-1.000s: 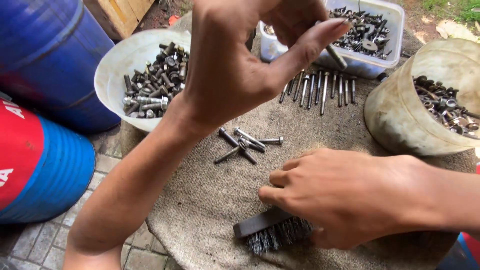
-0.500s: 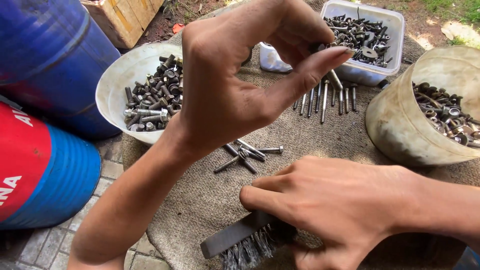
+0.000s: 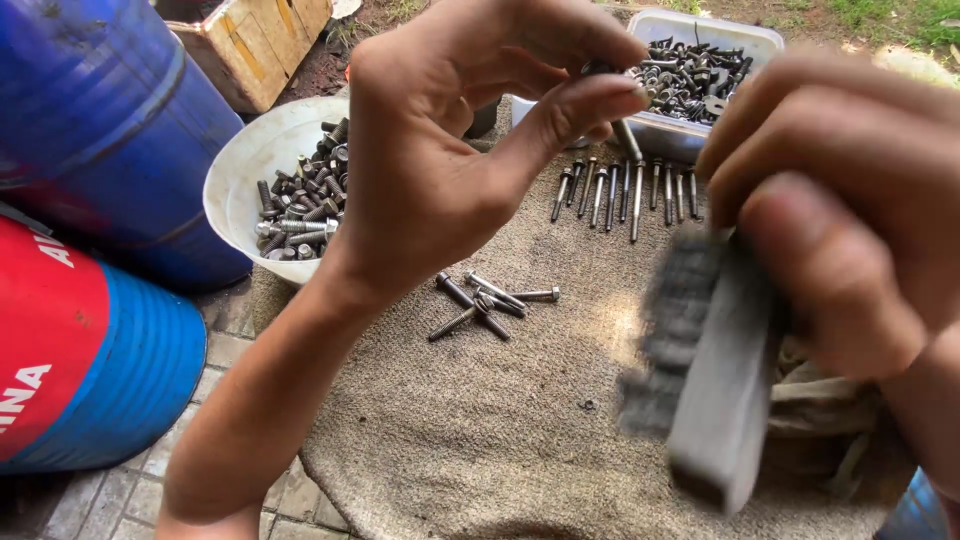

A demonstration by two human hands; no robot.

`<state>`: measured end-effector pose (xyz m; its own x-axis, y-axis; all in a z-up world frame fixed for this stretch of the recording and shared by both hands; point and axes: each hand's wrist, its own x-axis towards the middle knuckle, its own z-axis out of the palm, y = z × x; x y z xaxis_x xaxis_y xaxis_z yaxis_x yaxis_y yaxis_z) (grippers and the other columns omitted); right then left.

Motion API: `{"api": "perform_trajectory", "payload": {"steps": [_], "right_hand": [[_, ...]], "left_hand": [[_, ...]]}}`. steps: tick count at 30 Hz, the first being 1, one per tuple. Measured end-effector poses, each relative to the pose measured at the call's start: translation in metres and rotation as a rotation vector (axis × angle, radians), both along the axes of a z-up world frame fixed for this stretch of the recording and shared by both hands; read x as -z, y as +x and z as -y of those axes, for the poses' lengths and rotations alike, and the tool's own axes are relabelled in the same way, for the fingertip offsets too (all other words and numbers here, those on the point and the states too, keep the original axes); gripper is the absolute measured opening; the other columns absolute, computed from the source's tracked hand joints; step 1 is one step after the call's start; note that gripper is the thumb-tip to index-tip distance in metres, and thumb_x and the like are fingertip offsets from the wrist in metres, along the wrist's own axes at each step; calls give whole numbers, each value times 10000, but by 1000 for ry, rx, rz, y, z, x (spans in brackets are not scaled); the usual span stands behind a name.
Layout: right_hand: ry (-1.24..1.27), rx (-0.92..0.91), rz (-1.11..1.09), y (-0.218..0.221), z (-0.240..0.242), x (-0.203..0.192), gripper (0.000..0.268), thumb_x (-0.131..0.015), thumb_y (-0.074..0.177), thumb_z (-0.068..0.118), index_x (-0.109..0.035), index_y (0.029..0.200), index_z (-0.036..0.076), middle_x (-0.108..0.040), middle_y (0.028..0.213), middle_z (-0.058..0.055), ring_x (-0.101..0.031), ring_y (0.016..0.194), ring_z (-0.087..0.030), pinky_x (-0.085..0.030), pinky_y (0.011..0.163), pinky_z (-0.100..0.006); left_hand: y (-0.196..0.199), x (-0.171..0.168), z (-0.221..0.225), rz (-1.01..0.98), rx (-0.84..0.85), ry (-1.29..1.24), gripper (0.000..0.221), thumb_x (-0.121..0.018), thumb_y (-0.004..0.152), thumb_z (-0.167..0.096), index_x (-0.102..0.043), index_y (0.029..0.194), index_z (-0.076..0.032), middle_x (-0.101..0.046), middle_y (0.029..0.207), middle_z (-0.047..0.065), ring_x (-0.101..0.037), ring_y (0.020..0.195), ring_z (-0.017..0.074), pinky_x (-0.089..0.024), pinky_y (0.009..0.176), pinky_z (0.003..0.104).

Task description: Cleaning metal bolts by scrubbing them with a wire brush and wiping them with a cloth to remove debris.

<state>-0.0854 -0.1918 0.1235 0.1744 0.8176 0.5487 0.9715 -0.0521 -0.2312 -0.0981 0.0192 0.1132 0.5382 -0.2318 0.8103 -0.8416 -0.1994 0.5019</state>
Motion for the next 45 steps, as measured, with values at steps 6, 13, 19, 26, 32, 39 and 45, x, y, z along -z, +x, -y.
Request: {"api": "perform_trajectory", "payload": {"steps": [6, 13, 19, 26, 32, 39, 45], "right_hand": [[178, 206, 83, 21, 12, 7, 303, -509, 994, 150, -583, 842, -101, -506, 737, -176, -440, 631, -304, -324, 643, -438], [117, 189, 61, 19, 1, 15, 216, -516, 1053, 114, -551, 918, -51, -469, 717, -121, -380, 583, -264, -296, 563, -387], [183, 203, 36, 19, -1, 17, 268, -483, 1060, 86, -627, 900, -72, -554, 715, -113, -493, 554, -209, -341, 524, -353], [193, 234, -10, 16, -3, 16, 283, -472, 1068, 89, -625, 897, -77, -577, 765, -123, -512, 595, -220, -357, 567, -340], [179, 249, -24, 14, -3, 16, 309, -454, 1065, 133, -627, 902, -65, -590, 781, -124, -519, 589, -222, -362, 570, -343], [173, 267, -50, 12, -1, 16, 235, -505, 1064, 101, -598, 931, -68, -519, 728, -98, -439, 580, -215, -337, 582, -342], [179, 254, -30, 13, -1, 16, 252, -476, 1060, 114, -612, 941, -61, -575, 777, -107, -487, 586, -214, -354, 584, -340]], "left_hand": [[-5, -4, -4, -104, 108, -32, 211, -808, 992, 15, -658, 1139, 31, -730, 1120, 160, -761, 1042, 231, -666, 987, 298], [2, 2, -8, -86, 197, -59, 183, -749, 1022, 3, -626, 1151, 45, -706, 1142, 175, -737, 1113, 267, -658, 1038, 340], [-1, 1, -11, -58, 66, -31, 220, -702, 1075, -153, -653, 1241, -16, -732, 1273, 136, -774, 1066, 232, -678, 1005, 355], [6, 15, -10, 13, -17, -223, 304, -803, 1133, 76, -624, 1270, -127, -715, 1266, 32, -735, 1173, 192, -654, 1012, 336], [-8, -1, -8, 27, -108, -77, 141, -635, 1100, -89, -641, 1102, 51, -717, 1077, 166, -723, 968, 250, -576, 863, 330], [-6, -2, -13, 111, -37, 224, 233, -726, 1119, -152, -648, 1310, -45, -756, 1256, 128, -757, 944, 199, -674, 856, 311], [-7, -3, -9, 113, -55, 204, 174, -710, 1115, -125, -663, 1261, -41, -750, 1189, 121, -723, 966, 202, -666, 872, 320]]}}
